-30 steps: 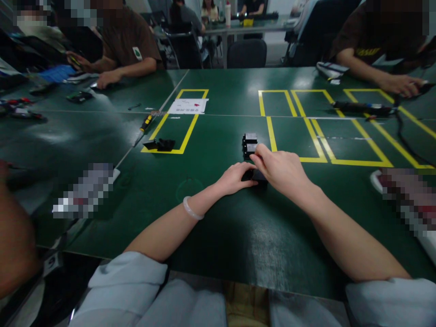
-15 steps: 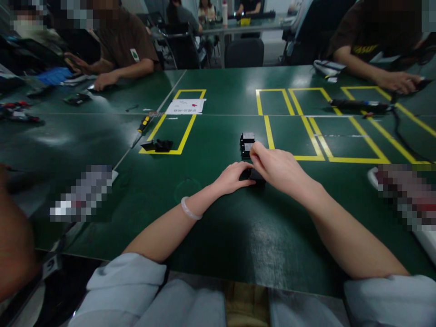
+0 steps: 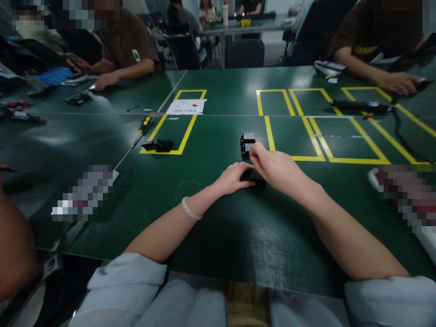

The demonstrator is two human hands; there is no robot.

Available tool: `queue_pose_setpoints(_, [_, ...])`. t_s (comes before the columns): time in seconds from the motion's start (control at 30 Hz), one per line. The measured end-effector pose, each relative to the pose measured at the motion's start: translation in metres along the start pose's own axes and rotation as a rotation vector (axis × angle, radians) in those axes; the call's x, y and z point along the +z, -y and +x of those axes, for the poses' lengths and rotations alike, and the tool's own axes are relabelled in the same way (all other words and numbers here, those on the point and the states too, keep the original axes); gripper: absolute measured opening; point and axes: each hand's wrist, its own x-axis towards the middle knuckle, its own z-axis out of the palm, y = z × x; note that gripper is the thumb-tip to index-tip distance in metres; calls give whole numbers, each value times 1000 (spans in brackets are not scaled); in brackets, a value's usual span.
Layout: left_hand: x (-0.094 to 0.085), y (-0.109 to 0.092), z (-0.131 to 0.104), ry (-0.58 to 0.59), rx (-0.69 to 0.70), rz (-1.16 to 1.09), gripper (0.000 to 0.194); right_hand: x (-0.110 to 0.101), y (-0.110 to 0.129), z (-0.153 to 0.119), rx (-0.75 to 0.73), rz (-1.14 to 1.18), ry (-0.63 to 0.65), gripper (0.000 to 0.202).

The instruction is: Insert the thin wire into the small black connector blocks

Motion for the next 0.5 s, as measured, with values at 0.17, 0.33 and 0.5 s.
queue_pose_setpoints(0.17, [0, 0, 0, 5, -20, -7, 46, -1, 4, -2, 41, -86, -35, 32])
queue_pose_setpoints(0.33, [-1, -1, 0, 5, -35, -9, 46, 2, 6, 1, 54, -118, -16, 35])
queue_pose_setpoints(0.5, [0, 0, 0, -3, -22, 6, 47, 1, 3, 1, -3, -53, -5, 32])
